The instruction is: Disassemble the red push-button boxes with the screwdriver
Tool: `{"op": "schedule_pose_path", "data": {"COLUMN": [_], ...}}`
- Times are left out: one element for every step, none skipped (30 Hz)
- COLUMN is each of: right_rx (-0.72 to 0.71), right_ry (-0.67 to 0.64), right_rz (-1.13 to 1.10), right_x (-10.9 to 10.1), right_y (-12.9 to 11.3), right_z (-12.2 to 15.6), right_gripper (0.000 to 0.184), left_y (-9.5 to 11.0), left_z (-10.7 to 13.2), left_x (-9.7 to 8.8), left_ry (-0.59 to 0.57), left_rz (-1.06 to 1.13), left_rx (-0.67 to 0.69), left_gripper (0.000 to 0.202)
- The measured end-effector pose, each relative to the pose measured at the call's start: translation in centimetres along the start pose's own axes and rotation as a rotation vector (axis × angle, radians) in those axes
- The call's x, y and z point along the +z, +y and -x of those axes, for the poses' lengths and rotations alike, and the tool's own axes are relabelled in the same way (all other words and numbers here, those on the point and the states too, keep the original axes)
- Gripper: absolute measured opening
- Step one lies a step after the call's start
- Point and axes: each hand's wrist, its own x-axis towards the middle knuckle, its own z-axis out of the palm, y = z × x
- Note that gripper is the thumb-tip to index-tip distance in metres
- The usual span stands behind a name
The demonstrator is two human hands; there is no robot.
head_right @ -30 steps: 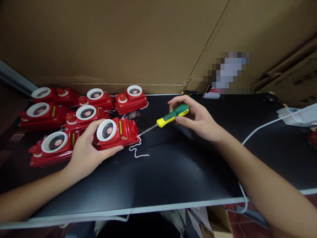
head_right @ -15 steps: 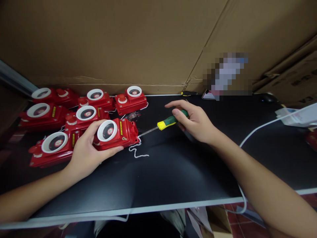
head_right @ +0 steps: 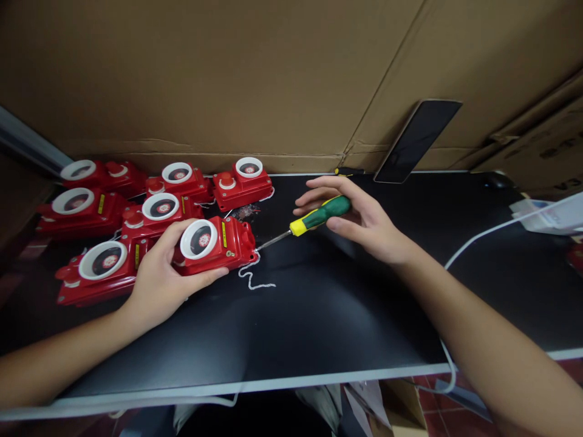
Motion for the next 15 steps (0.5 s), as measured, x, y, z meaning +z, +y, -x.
{"op": "schedule_pose_path", "data": {"right_rx": [0.012,0.022,0.031,0.04,0.049,0.054,0.056,0.054,0.045,0.031,0.015,0.001,-0.011,-0.024,-0.035], "right_ry": [0.0,0.012,0.033,0.062,0.092,0.115,0.133,0.145,0.153,0.156,0.155,0.151,0.147,0.142,0.135], "right_rz": [0.022,0.075,0.149,0.23,0.306,0.36,0.388,0.395,0.383,0.357,0.325,0.295,0.272,0.255,0.244], "right_x": [-0.01,-0.04,-0.1,-0.16,-0.21,-0.23,-0.24,-0.22,-0.19,-0.16,-0.14,-0.14,-0.17,-0.22,-0.29], "right_y": [0.08,0.17,0.25,0.31,0.36,0.39,0.4,0.38,0.34,0.27,0.19,0.1,-0.01,-0.12,-0.24], "right_z": [0.05,0.09,0.13,0.16,0.19,0.2,0.21,0.19,0.17,0.13,0.09,0.04,-0.01,-0.06,-0.11], "right_gripper": [0.059,0.061,0.061,0.059,0.056,0.053,0.049,0.046,0.042,0.039,0.038,0.038,0.039,0.041,0.043], "left_y": [0.02,0.02,0.01,-0.02,-0.06,-0.11,-0.16,-0.21,-0.24,-0.27,-0.28,-0.29,-0.29,-0.3,-0.32], "left_z": [-0.01,-0.02,-0.03,-0.04,-0.04,-0.04,-0.03,-0.02,-0.01,0.01,0.03,0.05,0.06,0.08,0.08], "left_x": [0.0,-0.01,-0.02,-0.02,-0.03,-0.03,-0.04,-0.05,-0.07,-0.08,-0.09,-0.1,-0.09,-0.06,-0.03], "left_ry": [-0.001,-0.002,-0.002,-0.002,-0.001,0.002,0.003,0.005,0.005,0.005,0.005,0.007,0.009,0.011,0.012], "left_rz": [-0.004,-0.007,-0.006,-0.003,0.002,0.007,0.011,0.013,0.015,0.015,0.016,0.016,0.015,0.015,0.015], "left_rx": [0.003,0.008,0.012,0.015,0.018,0.021,0.022,0.022,0.02,0.019,0.016,0.013,0.011,0.01,0.008], "left_gripper": [0.066,0.065,0.065,0.065,0.065,0.065,0.065,0.065,0.066,0.066,0.067,0.068,0.068,0.069,0.069]}}
